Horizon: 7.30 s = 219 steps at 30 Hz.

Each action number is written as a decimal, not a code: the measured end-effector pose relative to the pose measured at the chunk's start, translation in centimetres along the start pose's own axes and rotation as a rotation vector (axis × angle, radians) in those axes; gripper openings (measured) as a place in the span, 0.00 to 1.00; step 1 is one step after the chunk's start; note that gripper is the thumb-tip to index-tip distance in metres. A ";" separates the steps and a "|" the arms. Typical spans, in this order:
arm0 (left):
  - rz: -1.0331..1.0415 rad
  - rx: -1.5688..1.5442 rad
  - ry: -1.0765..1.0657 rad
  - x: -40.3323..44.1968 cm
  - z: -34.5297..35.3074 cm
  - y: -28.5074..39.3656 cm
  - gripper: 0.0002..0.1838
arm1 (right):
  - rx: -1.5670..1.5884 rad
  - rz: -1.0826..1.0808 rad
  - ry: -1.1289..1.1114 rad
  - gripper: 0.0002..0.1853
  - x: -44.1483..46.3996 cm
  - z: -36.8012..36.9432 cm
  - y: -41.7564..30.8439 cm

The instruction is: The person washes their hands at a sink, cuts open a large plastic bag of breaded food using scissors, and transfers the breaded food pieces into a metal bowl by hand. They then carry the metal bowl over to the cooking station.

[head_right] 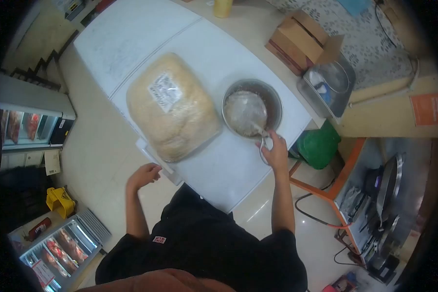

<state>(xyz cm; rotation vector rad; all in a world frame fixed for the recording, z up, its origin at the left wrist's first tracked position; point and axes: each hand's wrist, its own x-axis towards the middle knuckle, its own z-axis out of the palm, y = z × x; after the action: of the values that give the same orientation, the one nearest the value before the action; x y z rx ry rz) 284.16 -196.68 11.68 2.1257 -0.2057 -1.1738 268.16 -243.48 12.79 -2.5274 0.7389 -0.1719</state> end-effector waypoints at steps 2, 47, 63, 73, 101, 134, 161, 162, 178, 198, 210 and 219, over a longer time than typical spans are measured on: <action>0.134 -0.090 -0.075 -4.1 -0.9 11.2 0.18 | 0.096 -0.029 0.001 0.28 -2.3 -1.0 2.2; 1.056 0.055 0.997 -4.2 -11.0 27.0 0.09 | 0.577 0.123 0.056 0.30 -14.3 -3.9 6.8; 0.942 0.866 0.608 27.6 0.1 32.5 0.19 | 0.511 0.509 0.227 0.28 -26.6 -4.2 -1.5; 1.199 0.081 -0.289 5.2 3.7 21.1 0.20 | 0.779 0.442 -0.080 0.25 -21.2 -0.4 -6.5; 0.611 -0.130 0.654 5.1 -3.6 5.8 0.50 | 1.025 0.476 -0.830 0.26 -7.0 3.0 -27.2; 0.653 -0.134 0.678 5.6 -2.9 5.4 0.49 | 0.998 0.280 -0.825 0.21 1.2 8.1 -31.4; 1.029 0.542 0.805 7.1 -12.6 9.8 0.32 | 1.376 0.335 -0.552 0.20 -14.3 5.0 -23.0; 1.081 0.644 0.770 7.5 -13.0 10.5 0.32 | 1.364 0.342 -0.552 0.19 -14.8 4.9 -23.0; 1.571 0.295 0.128 13.9 -14.6 12.0 0.11 | 2.119 0.466 0.029 0.29 -12.2 17.8 -39.4; 1.651 0.165 -0.034 13.6 -14.0 12.8 0.18 | 1.952 0.517 0.479 0.32 -4.9 17.2 -38.4; 1.637 0.061 -0.096 13.8 -14.3 12.8 0.16 | 1.762 0.576 0.366 0.30 -1.2 12.1 -34.2; 1.296 -0.088 -0.108 13.5 -15.5 16.9 0.06 | 1.554 0.602 0.242 0.32 -3.8 8.8 -33.2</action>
<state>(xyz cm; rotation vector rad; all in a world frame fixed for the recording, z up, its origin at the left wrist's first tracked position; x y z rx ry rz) 307.38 -207.67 18.64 1.3249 -1.3005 -0.4584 282.80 -213.44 21.70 -0.7909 0.8845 -0.5629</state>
